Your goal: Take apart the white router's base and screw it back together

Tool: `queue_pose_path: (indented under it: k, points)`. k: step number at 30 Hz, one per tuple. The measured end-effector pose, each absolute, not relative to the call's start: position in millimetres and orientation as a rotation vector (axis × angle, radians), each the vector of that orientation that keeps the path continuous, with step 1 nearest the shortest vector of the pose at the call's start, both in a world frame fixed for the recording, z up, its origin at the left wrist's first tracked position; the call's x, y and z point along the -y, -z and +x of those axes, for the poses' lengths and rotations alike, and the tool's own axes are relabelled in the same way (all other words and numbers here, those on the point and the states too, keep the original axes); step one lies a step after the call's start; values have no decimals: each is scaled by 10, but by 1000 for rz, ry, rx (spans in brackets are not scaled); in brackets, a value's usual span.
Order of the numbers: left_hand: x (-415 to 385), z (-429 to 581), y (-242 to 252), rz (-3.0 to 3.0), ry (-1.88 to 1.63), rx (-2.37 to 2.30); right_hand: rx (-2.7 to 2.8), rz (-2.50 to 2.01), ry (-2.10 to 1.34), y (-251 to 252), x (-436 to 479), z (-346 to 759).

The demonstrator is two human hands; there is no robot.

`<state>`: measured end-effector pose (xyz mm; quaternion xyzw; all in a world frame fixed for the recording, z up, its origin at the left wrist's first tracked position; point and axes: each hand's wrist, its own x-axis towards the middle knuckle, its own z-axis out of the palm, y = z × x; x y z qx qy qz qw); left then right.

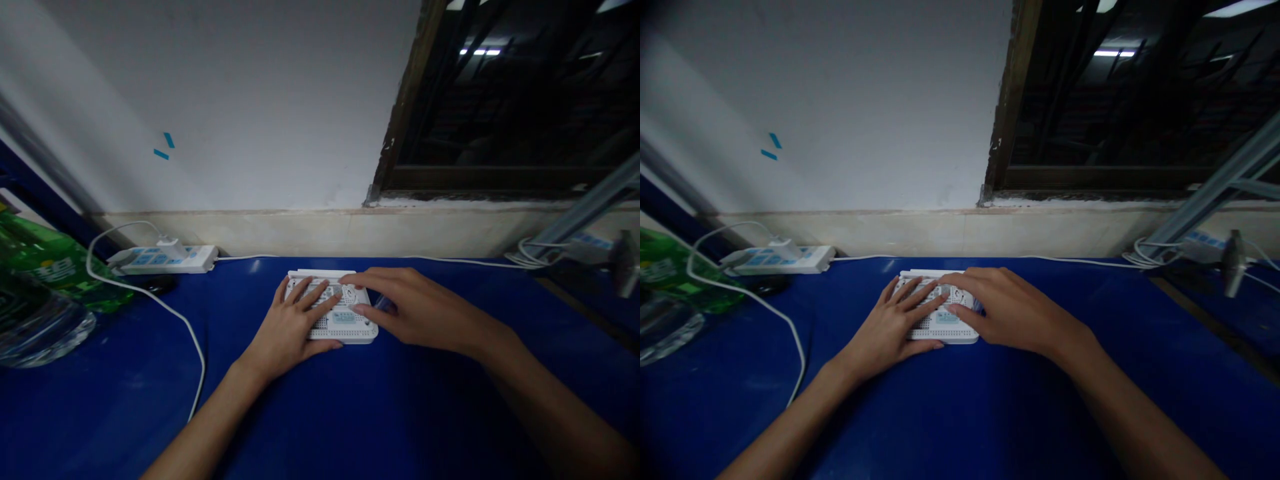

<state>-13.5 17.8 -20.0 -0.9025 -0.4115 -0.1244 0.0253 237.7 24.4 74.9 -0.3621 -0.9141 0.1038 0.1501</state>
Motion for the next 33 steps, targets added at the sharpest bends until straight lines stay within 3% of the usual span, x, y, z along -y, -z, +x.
queue_pose_path:
  k: [33]
  points:
    - [-171, -136, 202, -2789, 405, 1287, 2633, -1018, -296, -747, -241, 2368]
